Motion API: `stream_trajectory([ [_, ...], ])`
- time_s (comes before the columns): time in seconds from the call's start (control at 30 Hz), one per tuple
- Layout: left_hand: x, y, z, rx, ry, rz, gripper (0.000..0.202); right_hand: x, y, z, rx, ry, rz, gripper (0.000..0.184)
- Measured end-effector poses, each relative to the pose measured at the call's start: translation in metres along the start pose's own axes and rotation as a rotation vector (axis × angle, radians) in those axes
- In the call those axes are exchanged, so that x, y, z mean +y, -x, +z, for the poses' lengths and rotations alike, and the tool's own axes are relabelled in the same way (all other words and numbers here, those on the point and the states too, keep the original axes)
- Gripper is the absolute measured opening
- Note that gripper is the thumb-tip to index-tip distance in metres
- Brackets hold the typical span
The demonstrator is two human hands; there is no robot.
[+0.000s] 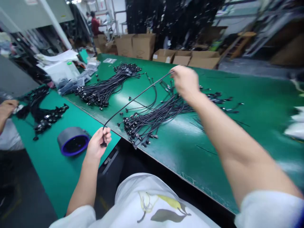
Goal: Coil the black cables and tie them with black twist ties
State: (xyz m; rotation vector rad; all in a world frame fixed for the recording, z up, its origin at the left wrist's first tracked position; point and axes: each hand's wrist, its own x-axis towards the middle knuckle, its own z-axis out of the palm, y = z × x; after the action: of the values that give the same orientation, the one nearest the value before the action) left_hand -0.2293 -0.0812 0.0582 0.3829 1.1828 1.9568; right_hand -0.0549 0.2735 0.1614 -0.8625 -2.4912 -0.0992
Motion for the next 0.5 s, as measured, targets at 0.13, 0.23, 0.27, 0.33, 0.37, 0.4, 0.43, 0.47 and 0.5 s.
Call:
stream_trajectory([
  [0.13, -0.017, -0.019, 0.011, 0.032, -0.023, -0.045, 0.027, 0.025, 0.062, -0.02, 0.053, 0.181, -0.155, 0.039],
  [0.23, -0.042, -0.024, 0.039, -0.111, -0.276, 0.08, 0.036, 0.011, 0.144, -0.023, -0.163, 0.24, -0.255, 0.034],
  [0.27, -0.051, -0.022, 0.052, -0.188, -0.389, 0.139, 0.038, -0.001, 0.17, -0.026, -0.276, 0.18, -0.297, 0.031],
  [0.33, -0.07, -0.013, 0.081, -0.389, -0.591, 0.214, 0.04, -0.032, 0.207, -0.035, -0.498, 0.019, -0.372, 0.024],
  [0.37, -0.078, -0.007, 0.094, -0.492, -0.66, 0.22, 0.04, -0.045, 0.216, -0.041, -0.547, -0.022, -0.371, 0.021],
  [0.4, -0.086, 0.0, 0.106, -0.579, -0.7, 0.202, 0.039, -0.055, 0.219, -0.046, -0.562, -0.044, -0.35, 0.019],
  [0.43, -0.092, 0.005, 0.116, -0.65, -0.712, 0.161, 0.038, -0.059, 0.218, -0.052, -0.543, -0.045, -0.308, 0.02],
  [0.47, -0.097, 0.01, 0.124, -0.717, -0.698, 0.094, 0.036, -0.058, 0.214, -0.057, -0.512, -0.045, -0.261, 0.021],
  [0.5, -0.099, 0.014, 0.13, -0.78, -0.656, 0.002, 0.036, -0.05, 0.211, -0.062, -0.487, -0.064, -0.225, 0.025],
])
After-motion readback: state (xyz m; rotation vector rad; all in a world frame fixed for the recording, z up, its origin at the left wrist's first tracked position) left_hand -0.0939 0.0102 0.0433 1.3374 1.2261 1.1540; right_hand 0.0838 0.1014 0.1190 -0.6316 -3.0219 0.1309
